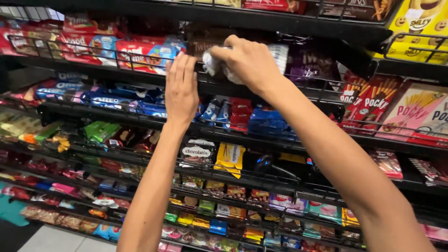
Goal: Scan and place snack packages onto grocery store shelves.
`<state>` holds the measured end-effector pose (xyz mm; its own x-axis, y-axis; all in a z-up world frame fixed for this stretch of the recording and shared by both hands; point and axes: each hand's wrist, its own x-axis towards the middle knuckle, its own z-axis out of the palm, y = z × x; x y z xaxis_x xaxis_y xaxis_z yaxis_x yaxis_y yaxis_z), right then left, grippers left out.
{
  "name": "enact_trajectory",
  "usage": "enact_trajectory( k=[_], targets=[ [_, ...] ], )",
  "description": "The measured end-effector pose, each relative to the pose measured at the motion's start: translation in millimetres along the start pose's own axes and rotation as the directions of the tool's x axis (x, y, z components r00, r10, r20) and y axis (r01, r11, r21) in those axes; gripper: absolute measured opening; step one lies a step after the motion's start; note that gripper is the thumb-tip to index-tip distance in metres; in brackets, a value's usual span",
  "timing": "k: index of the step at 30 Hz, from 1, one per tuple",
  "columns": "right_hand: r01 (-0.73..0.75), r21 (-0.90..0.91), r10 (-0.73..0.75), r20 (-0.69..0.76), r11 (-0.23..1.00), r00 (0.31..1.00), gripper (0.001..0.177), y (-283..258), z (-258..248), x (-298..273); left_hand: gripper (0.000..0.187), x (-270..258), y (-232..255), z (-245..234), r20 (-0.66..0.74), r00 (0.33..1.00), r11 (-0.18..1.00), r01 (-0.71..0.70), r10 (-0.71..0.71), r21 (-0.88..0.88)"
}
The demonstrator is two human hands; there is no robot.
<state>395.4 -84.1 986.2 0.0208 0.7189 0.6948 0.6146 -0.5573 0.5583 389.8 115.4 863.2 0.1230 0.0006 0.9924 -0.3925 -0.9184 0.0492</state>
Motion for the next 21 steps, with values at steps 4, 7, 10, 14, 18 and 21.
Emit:
enact_trajectory(
  k=[4,7,10,14,18,21],
  targets=[
    [-0.102,0.263,0.062,0.157,0.959,0.986,0.033,5,18,36,0.035,-5,-1,13,-0.031,0.999,1.0,0.009,-0.01,-0.029],
    [-0.215,0.439,0.07,0.323,0.872,0.944,0.027,7,35,51,0.037,-7,-1,21,-0.079,0.997,0.998,0.02,-0.025,-0.062],
    [-0.339,0.482,0.058,0.507,0.808,0.86,0.037,19,61,55,0.04,-7,-4,27,-0.144,0.988,0.989,0.033,-0.054,-0.147],
    [-0.374,0.501,0.007,0.591,0.78,0.807,0.056,18,52,45,0.04,-10,-10,28,-0.193,0.98,0.99,0.022,-0.049,-0.142],
    [-0.496,0.353,0.118,0.71,0.794,0.694,0.065,17,-8,29,0.036,-6,-15,30,-0.207,0.978,0.995,-0.039,0.02,-0.087],
    [-0.483,0.35,0.127,0.691,0.803,0.712,0.07,47,-20,-6,0.035,-3,-13,23,-0.196,0.979,0.996,-0.062,0.047,-0.069]
  ],
)
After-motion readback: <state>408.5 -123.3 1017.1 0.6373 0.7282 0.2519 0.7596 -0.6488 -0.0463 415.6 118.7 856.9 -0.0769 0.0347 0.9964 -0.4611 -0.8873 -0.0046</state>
